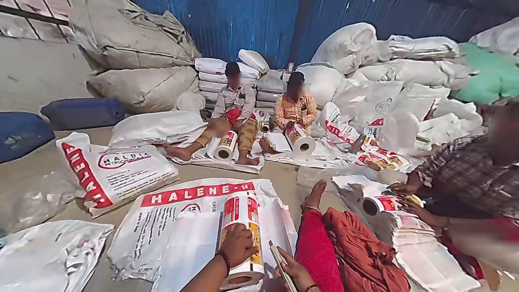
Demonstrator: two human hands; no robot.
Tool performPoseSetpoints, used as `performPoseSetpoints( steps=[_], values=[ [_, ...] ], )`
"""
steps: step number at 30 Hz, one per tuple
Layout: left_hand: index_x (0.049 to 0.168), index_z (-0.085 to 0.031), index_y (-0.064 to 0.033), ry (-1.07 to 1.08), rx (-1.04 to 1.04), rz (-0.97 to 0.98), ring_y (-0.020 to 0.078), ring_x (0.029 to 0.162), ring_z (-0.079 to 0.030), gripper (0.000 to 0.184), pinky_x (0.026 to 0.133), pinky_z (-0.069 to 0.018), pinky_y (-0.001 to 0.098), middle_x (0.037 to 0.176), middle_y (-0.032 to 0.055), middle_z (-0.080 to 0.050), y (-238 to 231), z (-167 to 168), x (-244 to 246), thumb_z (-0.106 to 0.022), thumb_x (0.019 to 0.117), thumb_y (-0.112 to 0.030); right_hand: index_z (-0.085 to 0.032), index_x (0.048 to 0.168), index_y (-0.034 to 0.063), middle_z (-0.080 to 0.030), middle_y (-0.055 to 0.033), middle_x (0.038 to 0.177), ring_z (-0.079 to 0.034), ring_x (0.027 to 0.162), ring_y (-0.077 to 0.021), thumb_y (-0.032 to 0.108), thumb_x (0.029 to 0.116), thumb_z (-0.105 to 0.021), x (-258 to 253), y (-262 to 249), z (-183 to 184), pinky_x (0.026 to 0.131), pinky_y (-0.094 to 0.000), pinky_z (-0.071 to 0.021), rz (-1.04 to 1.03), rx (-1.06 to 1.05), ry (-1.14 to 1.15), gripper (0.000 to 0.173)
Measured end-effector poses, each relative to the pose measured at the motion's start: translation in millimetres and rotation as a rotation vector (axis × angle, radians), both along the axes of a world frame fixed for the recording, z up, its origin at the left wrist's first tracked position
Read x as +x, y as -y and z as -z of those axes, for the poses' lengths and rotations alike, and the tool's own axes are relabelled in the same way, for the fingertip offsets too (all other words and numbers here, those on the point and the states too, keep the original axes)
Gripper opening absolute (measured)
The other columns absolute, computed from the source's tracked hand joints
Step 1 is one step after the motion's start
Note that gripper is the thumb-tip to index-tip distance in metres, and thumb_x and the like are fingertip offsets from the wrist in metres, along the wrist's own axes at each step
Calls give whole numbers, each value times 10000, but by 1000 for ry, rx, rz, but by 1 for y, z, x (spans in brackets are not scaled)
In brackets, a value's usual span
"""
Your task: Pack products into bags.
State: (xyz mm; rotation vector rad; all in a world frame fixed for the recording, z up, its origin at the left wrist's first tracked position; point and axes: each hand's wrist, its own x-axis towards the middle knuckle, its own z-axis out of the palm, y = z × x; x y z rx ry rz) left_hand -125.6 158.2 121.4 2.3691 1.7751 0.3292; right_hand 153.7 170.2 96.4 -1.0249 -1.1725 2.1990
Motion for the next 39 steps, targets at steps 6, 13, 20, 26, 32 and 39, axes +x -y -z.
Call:
performPoseSetpoints(
  steps=[6, 13, 20, 26, 32, 39],
  values=[
    [917, -779, -146, 39, 22, -57, 342, 1332, -521, 599, 1168, -298, 609, 1185, 63, -713, 3, 6, -4, -424, 1013, -619, -306, 1620, 309, -674, -97, 923, -512, 525, -105, 190, 1090, -414, -8, 2, -6, 460, -252, -418, 30, -26, 154, 553],
    [956, -795, -154, 155, 2, -187, 319, 1370, -486, 578, 1178, -289, 585, 1274, 44, -687, 5, 7, -8, -415, 1030, -584, -268, 1632, 300, -644, -102, 931, -521, 540, -118, 157, 1020, -536, -16, 4, -1, 470, -264, -436, 7, -31, 195, 683],
    [903, -808, -165, 229, 63, -207, 294, 1376, -486, 562, 1174, -289, 586, 1317, -29, -684, 11, 12, -13, -435, 1036, -564, -268, 1630, 291, -639, -107, 930, -526, 542, -125, 165, 1014, -541, -22, 8, -4, 473, -269, -442, -13, -34, 204, 685],
    [837, -801, -141, 246, 168, -172, 303, 1343, -527, 533, 1157, -309, 599, 1281, -24, -712, 12, 17, -14, -475, 1027, -517, -267, 1630, 278, -646, -105, 940, -540, 551, -126, 162, 1021, -555, -27, 11, -8, 482, -276, -455, -35, -22, 228, 684],
    [871, -807, -158, 235, 125, -209, 278, 1375, -495, 521, 1169, -288, 585, 1321, -51, -689, 18, 16, -21, -472, 1029, -525, -260, 1634, 267, -649, -100, 930, -534, 555, -126, 172, 999, -570, -32, 14, -3, 488, -284, -451, -62, 15, 239, 713],
    [884, -803, -162, 264, 123, -197, 268, 1385, -480, 522, 1162, -289, 583, 1345, -62, -673, 17, 16, -21, -462, 1036, -526, -241, 1637, 259, -650, -112, 923, -531, 544, -129, 169, 992, -570, -28, 12, 0, 475, -280, -449, -43, 13, 204, 730]
  ],
)
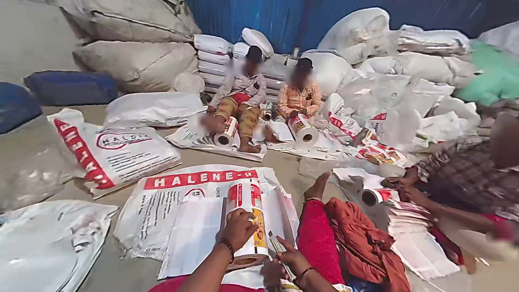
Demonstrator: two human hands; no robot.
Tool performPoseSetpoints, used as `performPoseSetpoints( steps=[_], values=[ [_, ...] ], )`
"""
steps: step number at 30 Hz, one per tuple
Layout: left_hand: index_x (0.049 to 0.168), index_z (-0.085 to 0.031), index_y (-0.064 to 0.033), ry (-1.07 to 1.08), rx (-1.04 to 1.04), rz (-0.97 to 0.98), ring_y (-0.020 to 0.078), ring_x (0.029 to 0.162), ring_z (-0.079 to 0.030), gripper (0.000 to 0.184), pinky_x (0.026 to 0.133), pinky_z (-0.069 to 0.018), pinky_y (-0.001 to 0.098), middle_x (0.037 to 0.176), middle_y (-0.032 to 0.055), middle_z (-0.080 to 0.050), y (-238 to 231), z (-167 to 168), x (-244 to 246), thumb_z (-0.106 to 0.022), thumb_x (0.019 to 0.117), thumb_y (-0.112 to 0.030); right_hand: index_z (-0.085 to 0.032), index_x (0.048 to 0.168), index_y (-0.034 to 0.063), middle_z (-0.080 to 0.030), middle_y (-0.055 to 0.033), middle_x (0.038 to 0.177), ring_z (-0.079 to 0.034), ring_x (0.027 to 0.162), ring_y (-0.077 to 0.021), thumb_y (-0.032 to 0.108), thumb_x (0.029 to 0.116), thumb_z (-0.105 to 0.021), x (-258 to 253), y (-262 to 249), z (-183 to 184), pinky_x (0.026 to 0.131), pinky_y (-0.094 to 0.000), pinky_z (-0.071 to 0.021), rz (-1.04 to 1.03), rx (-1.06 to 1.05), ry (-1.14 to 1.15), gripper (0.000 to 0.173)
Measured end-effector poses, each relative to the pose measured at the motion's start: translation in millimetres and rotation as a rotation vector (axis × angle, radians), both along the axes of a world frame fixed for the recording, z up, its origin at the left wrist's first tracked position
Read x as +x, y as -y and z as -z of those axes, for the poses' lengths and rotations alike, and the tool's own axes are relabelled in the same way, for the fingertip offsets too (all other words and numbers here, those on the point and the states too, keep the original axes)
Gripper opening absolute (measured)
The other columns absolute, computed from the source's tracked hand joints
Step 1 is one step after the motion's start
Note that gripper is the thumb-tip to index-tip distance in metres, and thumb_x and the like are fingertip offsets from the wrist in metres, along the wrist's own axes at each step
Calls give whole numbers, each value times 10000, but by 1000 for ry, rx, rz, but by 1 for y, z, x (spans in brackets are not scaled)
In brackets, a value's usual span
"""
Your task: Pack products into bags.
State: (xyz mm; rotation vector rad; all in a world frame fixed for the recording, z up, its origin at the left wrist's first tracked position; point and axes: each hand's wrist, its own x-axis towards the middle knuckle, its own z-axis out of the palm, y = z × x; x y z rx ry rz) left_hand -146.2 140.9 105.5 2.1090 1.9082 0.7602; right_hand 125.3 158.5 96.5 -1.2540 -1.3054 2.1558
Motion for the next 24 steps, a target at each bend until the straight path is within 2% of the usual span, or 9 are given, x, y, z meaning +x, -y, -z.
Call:
performPoseSetpoints(
  steps=[5, 7, 9, 10, 11, 14, 15, 18, 24],
  values=[
    [855, -796, -168, -56, -11, -12, 285, 1427, -448, 532, 1168, -264, 604, 1383, -69, -660, -2, -7, 9, -477, 1013, -564, -239, 1640, 248, -641, -102, 918, -537, 547, -127, 159, 993, -564, 5, 3, -3, 477, -277, -457, 4, 5, 24, 729],
    [864, -789, -174, -119, -84, -69, 300, 1494, -369, 605, 1197, -200, 635, 1474, -86, -597, 1, -15, 10, -464, 976, -671, -240, 1640, 260, -638, -104, 921, -531, 546, -128, 166, 983, -571, 2, 2, -2, 478, -278, -451, -5, 1, 19, 741],
    [898, -771, -192, -171, -148, -100, 299, 1565, -244, 673, 1222, -86, 680, 1569, -134, -496, 1, -17, 7, -405, 954, -755, -239, 1640, 261, -642, -109, 919, -527, 534, -128, 162, 977, -574, -2, 3, -2, 470, -277, -450, -18, -2, 13, 749],
    [909, -760, -189, -182, -155, -78, 310, 1585, -189, 676, 1222, -41, 697, 1598, -140, -458, 0, -16, 4, -392, 960, -754, -238, 1640, 259, -644, -111, 921, -527, 532, -126, 162, 975, -573, -2, 3, -2, 468, -275, -451, -20, -2, 10, 751],
    [905, -753, -178, -173, -135, -29, 317, 1592, -162, 645, 1226, -34, 693, 1610, -134, -443, -3, -13, 0, -410, 976, -720, -234, 1640, 257, -642, -109, 924, -527, 534, -125, 163, 976, -571, -1, 4, -4, 471, -275, -452, -19, -3, 11, 751],
    [873, -741, -134, -102, -22, 166, 316, 1589, -175, 451, 1264, -158, 583, 1617, -66, -445, -13, -5, -24, -525, 1015, -503, -221, 1643, 254, -638, -100, 919, -521, 531, -119, 178, 966, -578, 2, 5, -5, 469, -272, -449, -12, 3, 11, 770],
    [886, -742, -133, -115, -7, 195, 316, 1591, -163, 428, 1270, -175, 564, 1634, -50, -419, -17, -5, -31, -532, 1018, -481, -213, 1644, 253, -639, -98, 918, -523, 530, -117, 188, 958, -587, 4, 4, -3, 468, -271, -453, -17, 3, -2, 784],
    [917, -743, -138, -149, 41, 169, 314, 1588, -178, 458, 1264, -210, 561, 1649, -23, -392, -25, -2, -39, -521, 1019, -525, -208, 1641, 251, -642, -99, 909, -530, 541, -120, 205, 944, -596, 6, 4, 2, 476, -272, -455, -25, 3, -18, 799],
    [929, -773, -146, -37, 115, 157, 309, 1544, -295, 409, 1262, -204, 580, 1549, -3, -525, -27, -3, -33, -576, 1008, -496, -251, 1630, 224, -661, -112, 916, -551, 549, -130, 162, 974, -523, 4, 4, 1, 470, -278, -465, 24, 43, -22, 713]
  ],
)
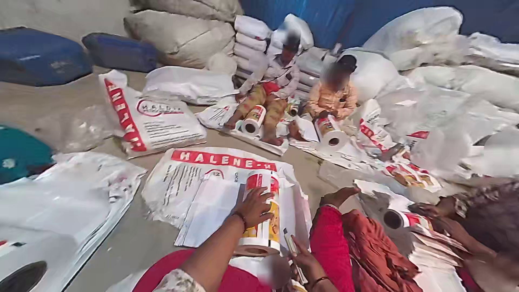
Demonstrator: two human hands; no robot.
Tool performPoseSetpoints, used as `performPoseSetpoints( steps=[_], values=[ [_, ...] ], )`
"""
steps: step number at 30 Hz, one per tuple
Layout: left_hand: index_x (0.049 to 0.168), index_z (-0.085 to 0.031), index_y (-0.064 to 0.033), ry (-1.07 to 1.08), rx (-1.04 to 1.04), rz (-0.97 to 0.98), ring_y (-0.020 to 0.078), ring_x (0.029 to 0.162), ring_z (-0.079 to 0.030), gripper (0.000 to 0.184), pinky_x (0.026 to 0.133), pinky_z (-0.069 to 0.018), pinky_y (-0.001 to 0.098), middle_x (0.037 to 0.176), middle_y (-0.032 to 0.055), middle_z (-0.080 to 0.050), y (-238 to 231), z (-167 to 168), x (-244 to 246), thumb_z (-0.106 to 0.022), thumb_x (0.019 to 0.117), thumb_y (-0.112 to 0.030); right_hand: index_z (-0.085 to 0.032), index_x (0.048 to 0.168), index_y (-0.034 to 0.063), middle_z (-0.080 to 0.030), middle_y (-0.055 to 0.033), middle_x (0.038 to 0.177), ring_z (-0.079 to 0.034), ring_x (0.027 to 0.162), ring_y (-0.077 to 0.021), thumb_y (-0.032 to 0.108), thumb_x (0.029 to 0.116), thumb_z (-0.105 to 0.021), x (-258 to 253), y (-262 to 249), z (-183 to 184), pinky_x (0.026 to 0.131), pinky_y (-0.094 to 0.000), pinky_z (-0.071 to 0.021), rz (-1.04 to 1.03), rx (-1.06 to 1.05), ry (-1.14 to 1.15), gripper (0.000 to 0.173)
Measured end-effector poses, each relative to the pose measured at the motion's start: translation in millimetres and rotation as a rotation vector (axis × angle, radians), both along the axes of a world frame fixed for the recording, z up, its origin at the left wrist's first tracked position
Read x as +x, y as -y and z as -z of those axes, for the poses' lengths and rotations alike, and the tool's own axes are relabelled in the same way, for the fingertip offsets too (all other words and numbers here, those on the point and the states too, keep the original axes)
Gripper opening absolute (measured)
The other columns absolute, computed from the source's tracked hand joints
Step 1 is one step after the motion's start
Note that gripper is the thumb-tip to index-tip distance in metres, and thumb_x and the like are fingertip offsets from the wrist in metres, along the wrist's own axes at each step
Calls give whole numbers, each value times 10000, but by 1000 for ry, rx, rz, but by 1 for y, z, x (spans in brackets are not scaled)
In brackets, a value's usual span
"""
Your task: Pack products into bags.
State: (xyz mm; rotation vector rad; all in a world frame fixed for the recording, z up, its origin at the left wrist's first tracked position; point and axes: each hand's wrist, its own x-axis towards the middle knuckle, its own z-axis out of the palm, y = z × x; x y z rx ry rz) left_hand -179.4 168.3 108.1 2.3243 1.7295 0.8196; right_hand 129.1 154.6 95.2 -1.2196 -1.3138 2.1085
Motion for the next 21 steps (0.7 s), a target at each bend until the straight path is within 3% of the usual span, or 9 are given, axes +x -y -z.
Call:
performPoseSetpoints(
  steps=[4, 7, 10, 12, 14, 17, 19, 21],
  values=[
    [985, -808, -100, 223, -29, 19, 360, 1493, -374, 313, 1249, -216, 589, 1434, 70, -629, 6, 10, 6, -595, 1013, -326, -230, 1631, 239, -675, -103, 949, -544, 552, -107, 184, 937, -554, -5, 7, -11, 469, -261, -458, 36, -15, -11, 768],
    [980, -786, -48, 276, 42, 32, 424, 1417, -455, 304, 1187, -297, 636, 1349, 127, -673, 3, 17, 11, -535, 1005, -217, -289, 1623, 232, -683, -120, 999, -560, 583, -117, 111, 1011, -574, -7, 15, -34, 512, -284, -482, 46, 53, 141, 686],
    [1134, -746, -65, 267, 63, 46, 396, 1434, -441, 445, 1212, -253, 621, 1372, 98, -659, -8, 22, 12, -393, 1029, -316, -299, 1629, 221, -695, -154, 1017, -602, 594, -171, 83, 1029, -541, -18, 15, -66, 552, -349, -528, -140, 253, 415, 662],
    [1164, -746, -73, 263, 56, 36, 352, 1449, -435, 422, 1230, -253, 590, 1383, 80, -654, 8, 22, 9, -432, 1049, -330, -351, 1612, 216, -712, -157, 1090, -693, 737, -217, 120, 1042, -555, -31, 25, -83, 671, -410, -598, -277, 390, 573, 613],
    [1118, -772, -91, 332, 80, 9, 326, 1417, -475, 309, 1204, -314, 571, 1356, 80, -670, 17, 17, 12, -553, 1023, -288, -374, 1599, 198, -704, -139, 1181, -716, 893, -214, 167, 1043, -565, -41, 30, -94, 799, -421, -603, -360, 521, 692, 589],
    [1161, -767, -114, 370, 21, -28, 324, 1420, -476, 311, 1191, -322, 591, 1347, 71, -680, 18, 12, 10, -589, 1020, -327, -353, 1605, 149, -681, -179, 1227, -708, 947, -237, 165, 1045, -550, -53, 29, -98, 841, -445, -588, -412, 681, 743, 594],
    [1142, -778, -109, 378, 7, -22, 319, 1429, -464, 335, 1206, -302, 572, 1346, 53, -683, 19, 11, 7, -546, 1046, -330, -345, 1610, 208, -684, -161, 1144, -685, 789, -218, 175, 1048, -527, -60, 29, -96, 710, -440, -590, -459, 721, 772, 591],
    [1098, -793, -97, 403, 45, -18, 324, 1411, -485, 334, 1187, -331, 572, 1330, 56, -693, 17, 14, 10, -543, 1047, -313, -319, 1624, 280, -679, -178, 1210, -700, 895, -298, 129, 1038, -545, -68, 32, -103, 799, -537, -575, -533, 748, 822, 646]
  ],
)
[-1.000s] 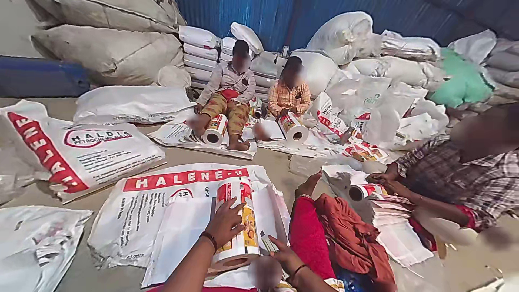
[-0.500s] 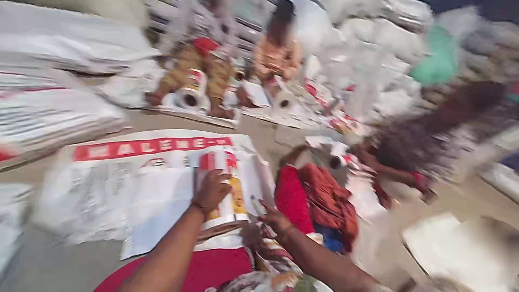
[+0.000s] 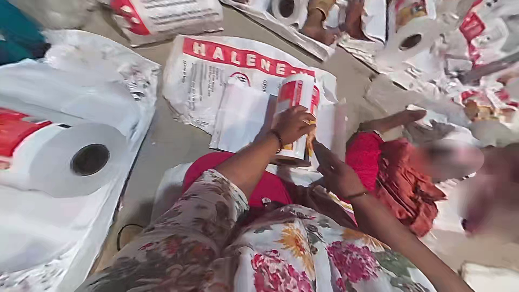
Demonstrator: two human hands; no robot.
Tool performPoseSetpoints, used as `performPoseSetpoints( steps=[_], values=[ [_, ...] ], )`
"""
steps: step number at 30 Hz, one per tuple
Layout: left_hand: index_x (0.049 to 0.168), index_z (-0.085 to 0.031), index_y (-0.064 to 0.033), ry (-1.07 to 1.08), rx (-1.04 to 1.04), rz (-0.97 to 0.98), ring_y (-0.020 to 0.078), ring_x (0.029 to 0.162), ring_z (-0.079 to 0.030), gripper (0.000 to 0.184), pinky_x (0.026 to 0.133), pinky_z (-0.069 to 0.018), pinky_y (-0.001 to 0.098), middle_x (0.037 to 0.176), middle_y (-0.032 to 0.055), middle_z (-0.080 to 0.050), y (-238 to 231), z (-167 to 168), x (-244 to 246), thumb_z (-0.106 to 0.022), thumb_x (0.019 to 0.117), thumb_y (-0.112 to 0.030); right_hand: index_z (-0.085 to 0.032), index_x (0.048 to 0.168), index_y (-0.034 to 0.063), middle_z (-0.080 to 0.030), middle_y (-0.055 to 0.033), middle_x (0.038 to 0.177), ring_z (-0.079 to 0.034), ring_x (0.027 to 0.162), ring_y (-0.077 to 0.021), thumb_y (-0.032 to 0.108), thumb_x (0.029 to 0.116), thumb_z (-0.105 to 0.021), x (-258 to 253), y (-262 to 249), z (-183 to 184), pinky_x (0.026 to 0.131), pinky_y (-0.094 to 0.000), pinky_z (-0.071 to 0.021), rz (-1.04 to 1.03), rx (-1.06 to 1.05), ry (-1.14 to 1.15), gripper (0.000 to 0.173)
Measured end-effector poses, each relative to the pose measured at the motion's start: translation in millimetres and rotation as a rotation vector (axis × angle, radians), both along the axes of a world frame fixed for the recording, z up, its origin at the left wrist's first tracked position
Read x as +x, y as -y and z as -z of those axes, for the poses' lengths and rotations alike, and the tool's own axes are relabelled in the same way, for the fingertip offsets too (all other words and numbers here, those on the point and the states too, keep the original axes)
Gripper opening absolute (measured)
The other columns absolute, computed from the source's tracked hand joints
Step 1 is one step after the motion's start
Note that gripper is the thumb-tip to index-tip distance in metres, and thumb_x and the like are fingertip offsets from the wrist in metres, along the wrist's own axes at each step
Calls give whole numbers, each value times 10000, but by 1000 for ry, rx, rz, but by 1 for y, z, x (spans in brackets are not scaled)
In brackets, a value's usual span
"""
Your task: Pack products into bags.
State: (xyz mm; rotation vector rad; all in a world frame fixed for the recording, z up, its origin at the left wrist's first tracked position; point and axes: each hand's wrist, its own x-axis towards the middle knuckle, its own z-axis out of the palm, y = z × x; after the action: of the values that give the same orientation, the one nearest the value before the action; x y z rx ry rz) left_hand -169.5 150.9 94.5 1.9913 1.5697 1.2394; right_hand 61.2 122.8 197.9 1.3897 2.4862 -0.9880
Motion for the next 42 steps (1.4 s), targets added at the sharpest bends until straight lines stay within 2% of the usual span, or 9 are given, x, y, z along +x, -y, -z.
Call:
performPoseSetpoints(
  steps=[3, 11, 17, 20, 22, 27, 29, 34, 42],
  values=[
    [1201, -749, -111, 42, -29, -3, 311, 1397, -493, 328, 1184, -352, 552, 1351, 64, -670, -3, 2, 2, -543, 1040, -307, -256, 1646, 242, -628, -192, 1366, -692, 1084, -378, 67, 1015, -572, -10, -1, -5, 914, -618, -551, -96, 50, 91, 728],
    [1136, -772, -80, 45, 37, -3, 311, 1404, -483, 404, 1207, -315, 513, 1340, 70, -680, -3, 7, -2, -458, 1072, -326, -251, 1634, 255, -692, -188, 904, -669, 652, -324, 90, 1039, -540, -31, 7, 0, 633, -538, -578, -127, 42, 179, 682],
    [1188, -747, -87, 55, 8, 1, 318, 1407, -475, 408, 1205, -310, 523, 1354, 78, -666, -5, 4, 5, -446, 1076, -339, -96, 1663, 184, -660, -230, 1068, -693, 920, -406, 136, 1031, -535, -38, 26, -15, 794, -585, -566, -247, 30, 502, 771],
    [1090, -780, -67, 85, 51, -9, 320, 1379, -498, 411, 1191, -321, 528, 1312, 80, -690, -4, 8, 1, -445, 1073, -304, -394, 1563, 126, -675, -235, 1181, -671, 1065, -430, 165, 1040, -542, -11, 40, -26, 908, -635, -520, -434, -150, 406, 545],
    [1104, -773, -72, 109, 75, -8, 311, 1343, -517, 390, 1173, -343, 511, 1265, 79, -702, -9, 7, -2, -442, 1069, -273, -365, 1600, 168, -656, -234, 1274, -660, 1126, -431, 193, 1046, -532, 3, 46, -25, 962, -634, -501, -397, -168, 361, 578],
    [941, -772, -1, 270, 96, -21, 337, 1328, -516, 453, 1194, -303, 477, 1171, 118, -730, -4, 13, 1, -399, 1067, -226, -293, 1634, 217, -701, -108, 944, -634, 612, -181, 177, 1078, -484, 24, 24, -26, 607, -401, -577, 51, -124, 25, 590],
    [902, -767, 3, 258, 98, -30, 351, 1328, -517, 468, 1192, -311, 497, 1173, 120, -730, -4, 10, -1, -395, 1064, -232, -272, 1640, 218, -683, -104, 935, -618, 601, -176, 171, 1079, -479, 19, 13, -27, 591, -395, -569, 107, -139, 7, 599],
    [916, -780, -88, -177, 67, 93, 374, 1346, -513, 441, 1184, -311, 601, 1188, 88, -723, 5, -3, 5, -479, 1037, -387, -256, 1641, 215, -686, -105, 1042, -655, 705, -170, 191, 1061, -504, 9, 12, -21, 671, -383, -581, 100, -160, 5, 630],
    [711, -723, -124, -612, 66, 319, 272, 850, -680, 628, 1024, -395, 599, 709, 51, -684, 9, -15, 30, -459, 1014, -607, -257, 1638, 169, -684, -128, 1129, -689, 877, -195, 171, 1049, -515, 31, 6, -5, 823, -407, -578, 169, -209, -89, 643]
  ],
)
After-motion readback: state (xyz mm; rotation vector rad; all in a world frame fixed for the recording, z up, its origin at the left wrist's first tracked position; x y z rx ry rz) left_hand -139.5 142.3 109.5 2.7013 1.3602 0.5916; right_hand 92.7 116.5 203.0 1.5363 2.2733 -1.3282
